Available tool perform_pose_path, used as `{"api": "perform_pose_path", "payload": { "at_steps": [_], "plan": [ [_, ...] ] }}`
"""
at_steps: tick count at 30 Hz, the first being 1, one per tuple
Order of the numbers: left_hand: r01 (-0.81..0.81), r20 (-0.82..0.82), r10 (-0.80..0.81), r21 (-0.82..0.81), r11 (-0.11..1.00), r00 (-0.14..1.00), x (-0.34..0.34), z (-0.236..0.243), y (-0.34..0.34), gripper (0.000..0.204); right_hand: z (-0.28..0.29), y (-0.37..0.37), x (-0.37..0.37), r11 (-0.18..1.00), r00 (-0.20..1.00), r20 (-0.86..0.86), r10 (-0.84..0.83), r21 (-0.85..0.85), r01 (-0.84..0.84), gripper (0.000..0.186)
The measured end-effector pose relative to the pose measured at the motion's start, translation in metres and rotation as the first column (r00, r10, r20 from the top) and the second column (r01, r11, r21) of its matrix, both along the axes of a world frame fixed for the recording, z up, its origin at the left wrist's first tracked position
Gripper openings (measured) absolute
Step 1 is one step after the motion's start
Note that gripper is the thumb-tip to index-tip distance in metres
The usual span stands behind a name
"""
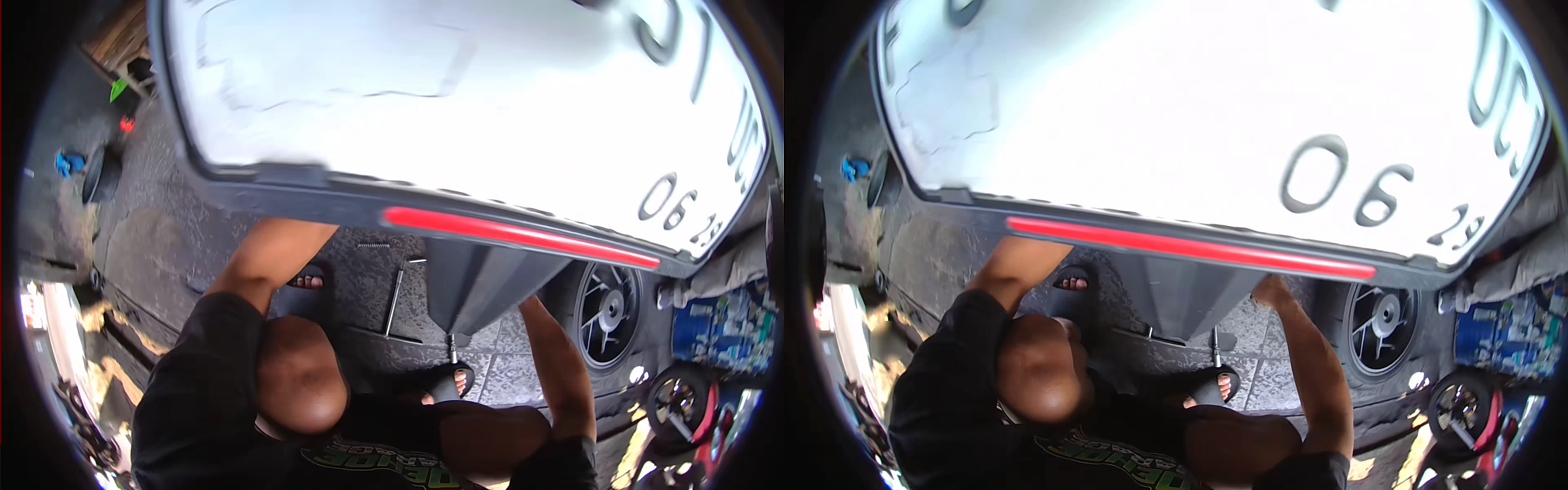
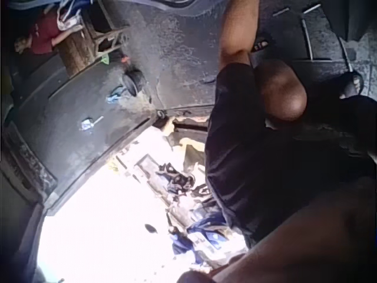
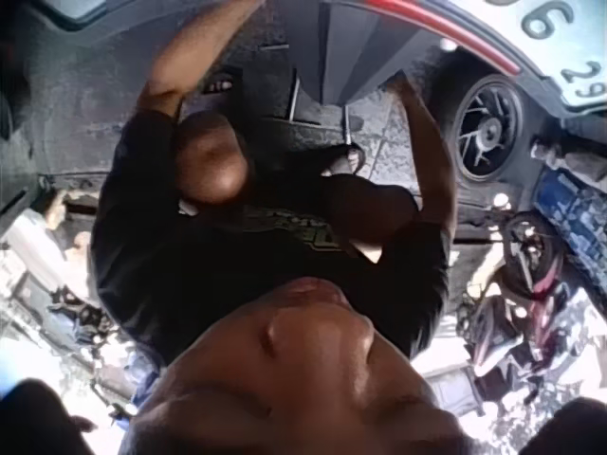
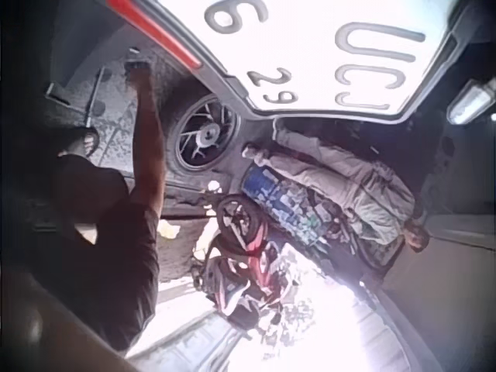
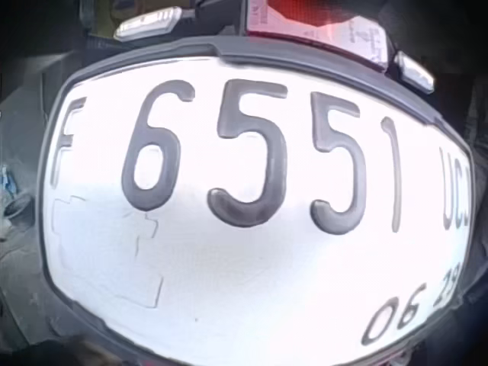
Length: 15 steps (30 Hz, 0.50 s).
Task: Repairing the rear engine components and reinstalling the rear wheel of a motorcycle.
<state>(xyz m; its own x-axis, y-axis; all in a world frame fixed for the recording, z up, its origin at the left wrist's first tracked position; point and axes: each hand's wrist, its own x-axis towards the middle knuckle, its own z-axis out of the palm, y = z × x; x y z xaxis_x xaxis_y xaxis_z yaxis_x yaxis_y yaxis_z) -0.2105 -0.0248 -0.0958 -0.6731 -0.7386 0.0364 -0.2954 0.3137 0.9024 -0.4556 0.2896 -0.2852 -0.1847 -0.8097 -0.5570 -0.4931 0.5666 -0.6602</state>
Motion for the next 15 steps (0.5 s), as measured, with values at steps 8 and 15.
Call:
{"api": "perform_pose_path", "payload": {
  "at_steps": [8,15],
  "plan": [
    [0.011,-0.033,-0.008,0.118,0.993,0.999,-0.005,0.006,-0.005,0.025,0.077,0.037,0.119,0.893,0.9,-0.299,0.318,0.414,-0.178,0.054],
    [-0.288,0.091,0.274,0.225,0.931,0.957,0.007,0.013,-0.008,0.016,0.065,0.039,0.158,0.973,0.9,-0.386,0.201,0.184,-0.138,0.029]
  ]
}}
